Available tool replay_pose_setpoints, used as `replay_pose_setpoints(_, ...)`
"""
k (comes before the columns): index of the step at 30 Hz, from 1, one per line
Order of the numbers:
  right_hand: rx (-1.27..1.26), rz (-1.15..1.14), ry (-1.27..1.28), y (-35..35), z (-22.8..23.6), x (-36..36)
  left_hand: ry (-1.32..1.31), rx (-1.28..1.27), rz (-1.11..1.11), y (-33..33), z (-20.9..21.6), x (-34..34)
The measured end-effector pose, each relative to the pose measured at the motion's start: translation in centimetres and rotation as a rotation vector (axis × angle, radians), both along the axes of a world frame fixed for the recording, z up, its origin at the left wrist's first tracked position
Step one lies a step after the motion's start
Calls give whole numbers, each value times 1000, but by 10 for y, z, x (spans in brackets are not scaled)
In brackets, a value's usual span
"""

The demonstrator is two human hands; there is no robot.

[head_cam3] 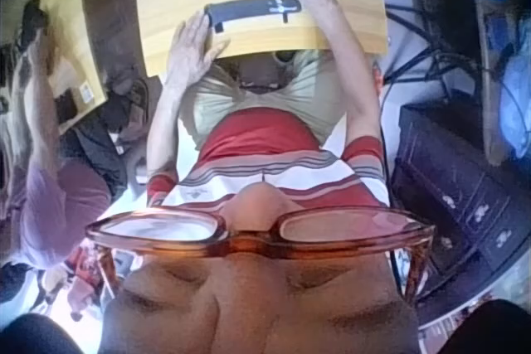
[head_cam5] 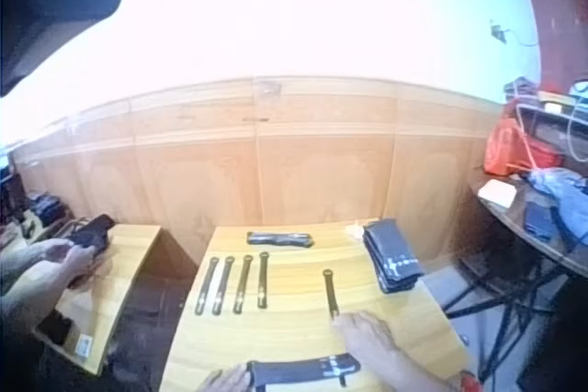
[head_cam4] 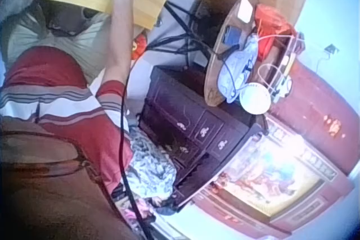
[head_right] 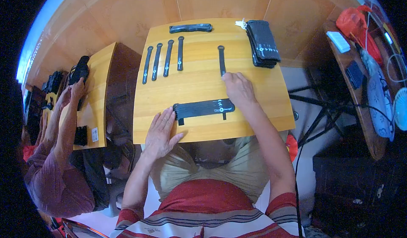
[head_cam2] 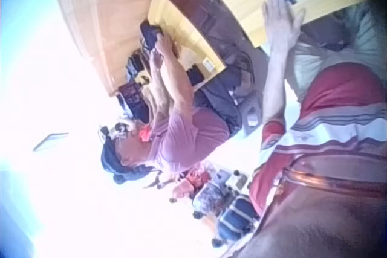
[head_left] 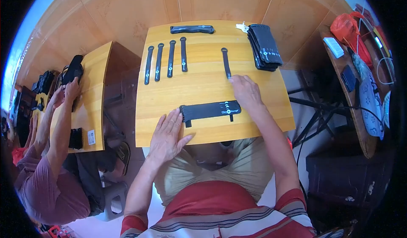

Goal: Assembling and organizing black straps with circular labels on a wooden table.

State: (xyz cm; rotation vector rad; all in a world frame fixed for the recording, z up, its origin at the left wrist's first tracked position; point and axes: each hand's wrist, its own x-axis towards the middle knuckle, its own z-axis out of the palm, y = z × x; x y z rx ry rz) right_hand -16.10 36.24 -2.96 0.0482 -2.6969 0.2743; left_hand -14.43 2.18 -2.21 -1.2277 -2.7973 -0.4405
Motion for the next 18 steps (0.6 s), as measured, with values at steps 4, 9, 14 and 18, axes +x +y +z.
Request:
replay_pose_setpoints(4, -35, -156, 26, 2, 33, 38, 21, 290, 118, 2, -4, 9)
replay_pose_setpoints(9, -324, 23, 465, -36, 65, 101, -903, 913, 169, 51, 27, 57)
replay_pose_setpoints(14, -383, 320, 409, -83, 78, 160, -1594, 1236, 44, 74, 54, 51)
replay_pose_setpoints(18, -492, 371, 287, -90, 69, 172, -1467, 1377, 170, 63, 52, 43)
